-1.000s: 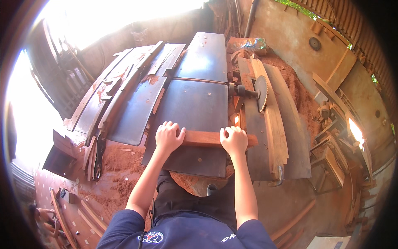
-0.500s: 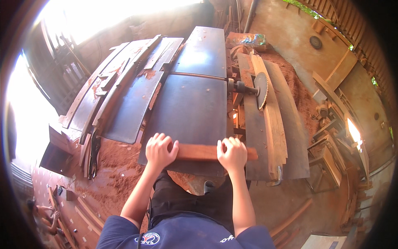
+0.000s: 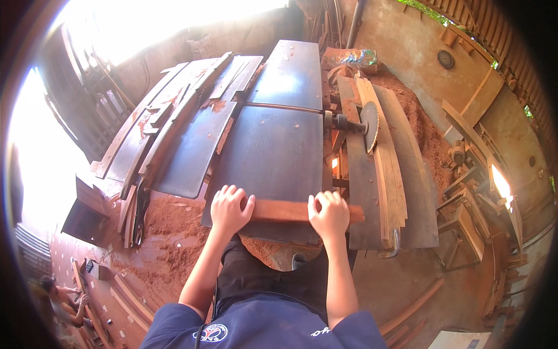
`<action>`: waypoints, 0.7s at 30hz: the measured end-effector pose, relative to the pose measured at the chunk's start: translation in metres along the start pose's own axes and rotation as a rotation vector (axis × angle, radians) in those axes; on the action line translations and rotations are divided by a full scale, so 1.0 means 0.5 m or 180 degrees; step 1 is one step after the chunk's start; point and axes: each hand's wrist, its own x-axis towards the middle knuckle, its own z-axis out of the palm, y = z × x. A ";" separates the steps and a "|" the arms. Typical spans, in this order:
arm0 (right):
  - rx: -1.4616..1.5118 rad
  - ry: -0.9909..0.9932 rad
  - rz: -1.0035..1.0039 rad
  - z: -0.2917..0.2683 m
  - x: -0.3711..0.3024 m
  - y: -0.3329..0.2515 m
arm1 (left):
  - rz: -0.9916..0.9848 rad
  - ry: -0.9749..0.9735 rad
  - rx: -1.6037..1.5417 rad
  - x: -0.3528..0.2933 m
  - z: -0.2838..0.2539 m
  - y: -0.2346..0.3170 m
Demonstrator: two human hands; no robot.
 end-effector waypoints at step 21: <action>0.0064 -0.0141 0.0030 0.068 0.105 0.023 | -0.0105 -0.0059 0.0198 0.074 0.052 -0.048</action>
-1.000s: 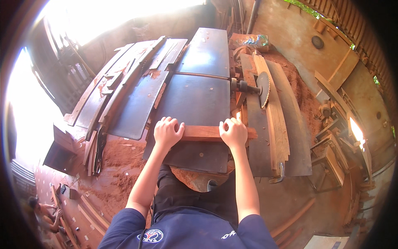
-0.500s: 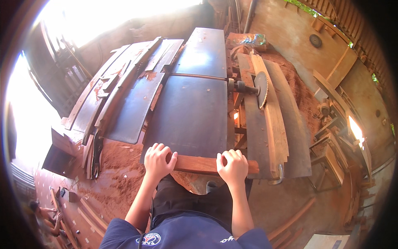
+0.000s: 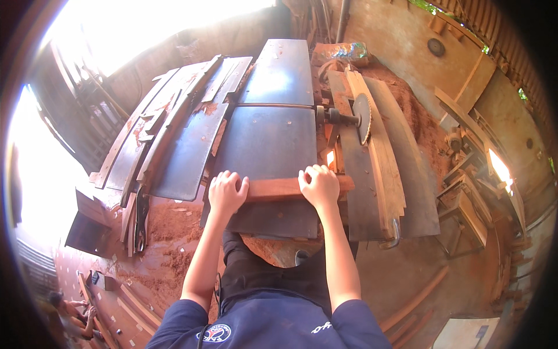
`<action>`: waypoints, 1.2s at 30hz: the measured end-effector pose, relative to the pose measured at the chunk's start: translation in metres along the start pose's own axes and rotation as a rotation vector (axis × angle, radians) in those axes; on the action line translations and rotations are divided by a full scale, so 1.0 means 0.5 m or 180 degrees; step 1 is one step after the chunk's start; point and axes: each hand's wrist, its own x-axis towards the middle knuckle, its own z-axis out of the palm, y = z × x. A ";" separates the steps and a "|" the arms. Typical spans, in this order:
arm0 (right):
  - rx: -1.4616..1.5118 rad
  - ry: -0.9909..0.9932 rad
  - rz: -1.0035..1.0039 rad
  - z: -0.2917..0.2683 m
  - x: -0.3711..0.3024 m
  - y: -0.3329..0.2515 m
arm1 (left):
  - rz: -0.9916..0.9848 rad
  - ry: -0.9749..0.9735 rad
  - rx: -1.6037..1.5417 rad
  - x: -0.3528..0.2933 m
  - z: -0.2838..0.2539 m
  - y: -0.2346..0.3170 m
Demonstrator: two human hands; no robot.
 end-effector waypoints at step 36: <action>-0.0285 0.0109 0.0019 -0.088 -0.147 -0.066 | 0.0672 -0.0110 -0.0400 -0.065 -0.076 0.014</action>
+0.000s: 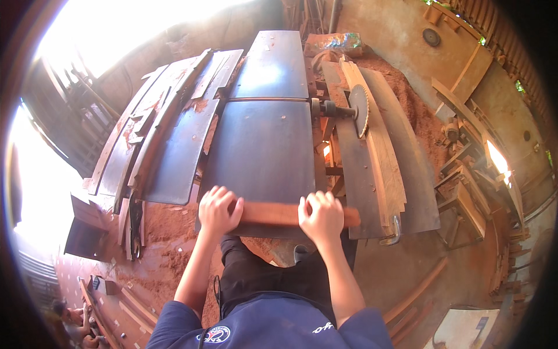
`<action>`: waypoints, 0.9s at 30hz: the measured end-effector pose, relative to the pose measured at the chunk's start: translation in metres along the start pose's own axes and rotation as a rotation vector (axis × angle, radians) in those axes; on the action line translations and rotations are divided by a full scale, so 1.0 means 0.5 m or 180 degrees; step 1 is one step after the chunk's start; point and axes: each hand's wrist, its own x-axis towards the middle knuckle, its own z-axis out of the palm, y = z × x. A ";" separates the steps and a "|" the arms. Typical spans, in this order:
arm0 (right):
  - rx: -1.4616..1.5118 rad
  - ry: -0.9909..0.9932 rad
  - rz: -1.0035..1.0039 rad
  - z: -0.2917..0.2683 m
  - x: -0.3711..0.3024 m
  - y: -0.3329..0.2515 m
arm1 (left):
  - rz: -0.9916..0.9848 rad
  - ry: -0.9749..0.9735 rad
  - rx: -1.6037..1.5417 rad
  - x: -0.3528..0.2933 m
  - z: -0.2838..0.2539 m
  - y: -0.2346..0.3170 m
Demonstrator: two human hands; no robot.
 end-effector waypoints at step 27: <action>0.0266 -0.0047 -0.0064 0.089 0.146 0.087 | -0.0517 0.0340 0.0472 0.068 0.078 -0.001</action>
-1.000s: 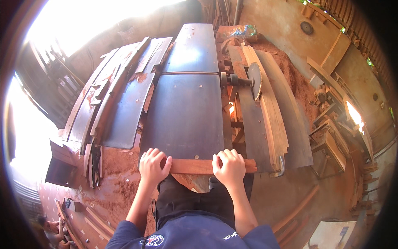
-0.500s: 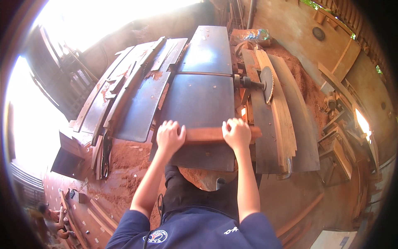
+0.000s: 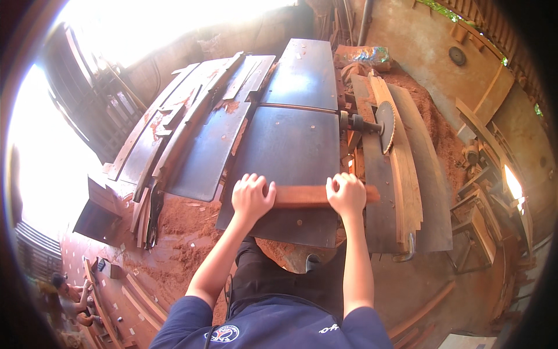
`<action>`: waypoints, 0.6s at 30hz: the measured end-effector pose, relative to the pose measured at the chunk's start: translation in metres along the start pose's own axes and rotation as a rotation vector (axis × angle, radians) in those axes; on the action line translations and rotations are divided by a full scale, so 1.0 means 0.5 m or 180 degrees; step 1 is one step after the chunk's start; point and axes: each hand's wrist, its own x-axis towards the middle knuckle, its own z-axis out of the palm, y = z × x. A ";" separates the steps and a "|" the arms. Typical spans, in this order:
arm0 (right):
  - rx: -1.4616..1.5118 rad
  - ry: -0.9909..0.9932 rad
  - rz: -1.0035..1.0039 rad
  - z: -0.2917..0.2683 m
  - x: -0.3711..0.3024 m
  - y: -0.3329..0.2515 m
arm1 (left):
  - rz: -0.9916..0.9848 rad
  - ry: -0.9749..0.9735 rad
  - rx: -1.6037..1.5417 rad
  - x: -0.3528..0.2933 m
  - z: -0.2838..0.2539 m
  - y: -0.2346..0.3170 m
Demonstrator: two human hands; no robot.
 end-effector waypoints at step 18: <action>0.0029 -0.0010 -0.0027 -0.108 -0.171 -0.082 | -0.0011 -0.0517 -0.0184 -0.138 -0.133 0.042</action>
